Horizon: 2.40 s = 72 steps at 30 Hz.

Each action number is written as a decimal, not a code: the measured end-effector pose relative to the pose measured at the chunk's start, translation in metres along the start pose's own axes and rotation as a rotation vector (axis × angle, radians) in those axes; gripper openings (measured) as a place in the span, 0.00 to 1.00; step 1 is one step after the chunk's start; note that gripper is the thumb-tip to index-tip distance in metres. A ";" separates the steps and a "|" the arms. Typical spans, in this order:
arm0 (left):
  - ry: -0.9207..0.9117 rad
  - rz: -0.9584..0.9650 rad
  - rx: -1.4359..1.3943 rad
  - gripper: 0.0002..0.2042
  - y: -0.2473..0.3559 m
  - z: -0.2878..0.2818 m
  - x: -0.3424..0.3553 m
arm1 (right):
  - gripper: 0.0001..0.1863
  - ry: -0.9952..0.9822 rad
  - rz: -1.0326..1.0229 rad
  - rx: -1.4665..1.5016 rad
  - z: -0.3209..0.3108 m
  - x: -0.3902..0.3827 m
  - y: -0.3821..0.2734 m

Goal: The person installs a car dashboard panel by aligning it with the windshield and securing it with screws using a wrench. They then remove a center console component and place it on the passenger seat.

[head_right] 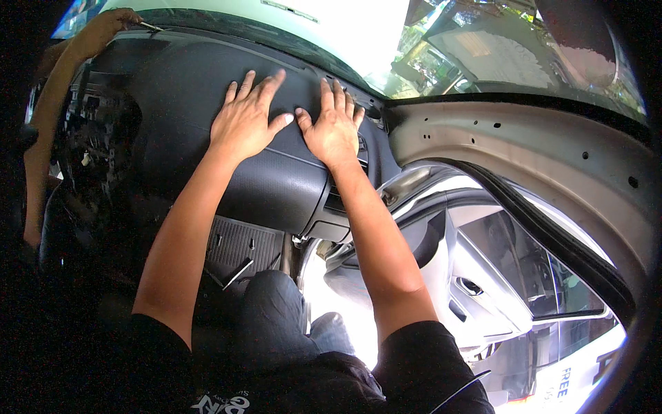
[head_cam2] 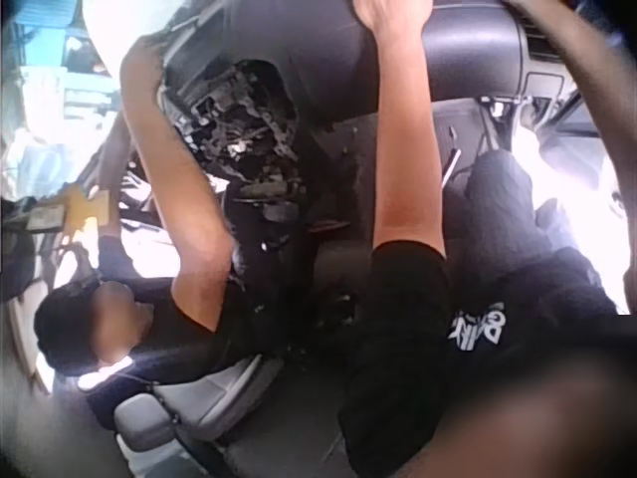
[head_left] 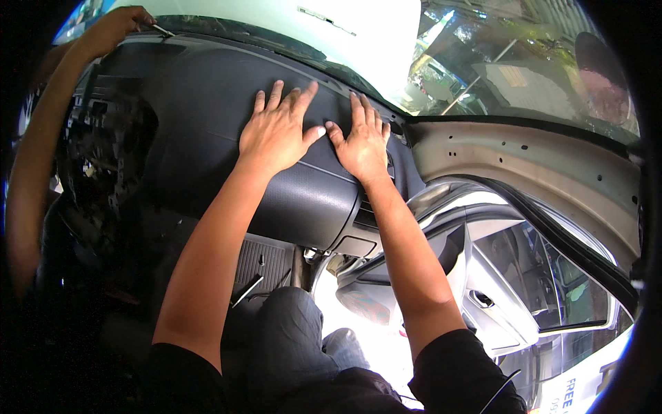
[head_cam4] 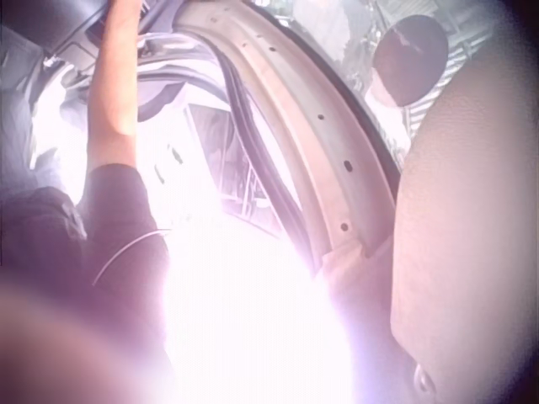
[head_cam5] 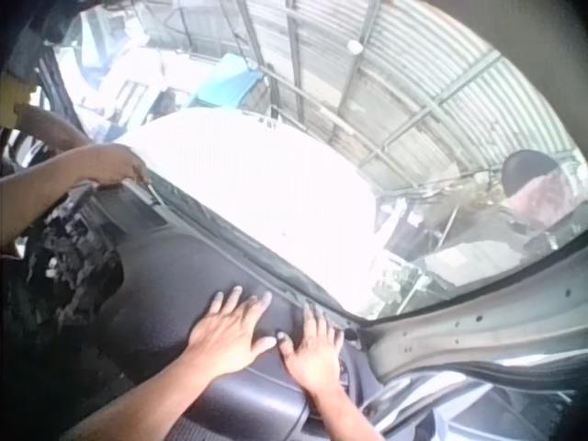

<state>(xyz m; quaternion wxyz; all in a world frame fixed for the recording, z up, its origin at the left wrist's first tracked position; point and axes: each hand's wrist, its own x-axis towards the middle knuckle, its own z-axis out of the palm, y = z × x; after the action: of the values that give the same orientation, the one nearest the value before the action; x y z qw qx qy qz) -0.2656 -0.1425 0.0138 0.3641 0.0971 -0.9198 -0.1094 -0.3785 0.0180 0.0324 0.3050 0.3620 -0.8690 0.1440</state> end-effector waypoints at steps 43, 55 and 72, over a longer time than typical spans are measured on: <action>0.116 -0.012 0.027 0.20 -0.005 0.008 -0.003 | 0.36 -0.136 0.138 -0.342 -0.025 -0.014 0.042; 0.109 -0.008 0.047 0.20 -0.004 0.006 -0.004 | 0.36 -0.130 0.149 -0.337 -0.025 -0.015 0.042; 0.120 -0.009 0.044 0.19 -0.004 0.006 -0.004 | 0.37 -0.149 0.157 -0.318 -0.026 -0.014 0.042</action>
<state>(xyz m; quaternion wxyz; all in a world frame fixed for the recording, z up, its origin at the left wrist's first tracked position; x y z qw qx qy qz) -0.2668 -0.1443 0.0058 0.4157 0.1157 -0.8981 -0.0851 -0.3897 0.0671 0.0418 0.2812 0.2499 -0.9265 0.0009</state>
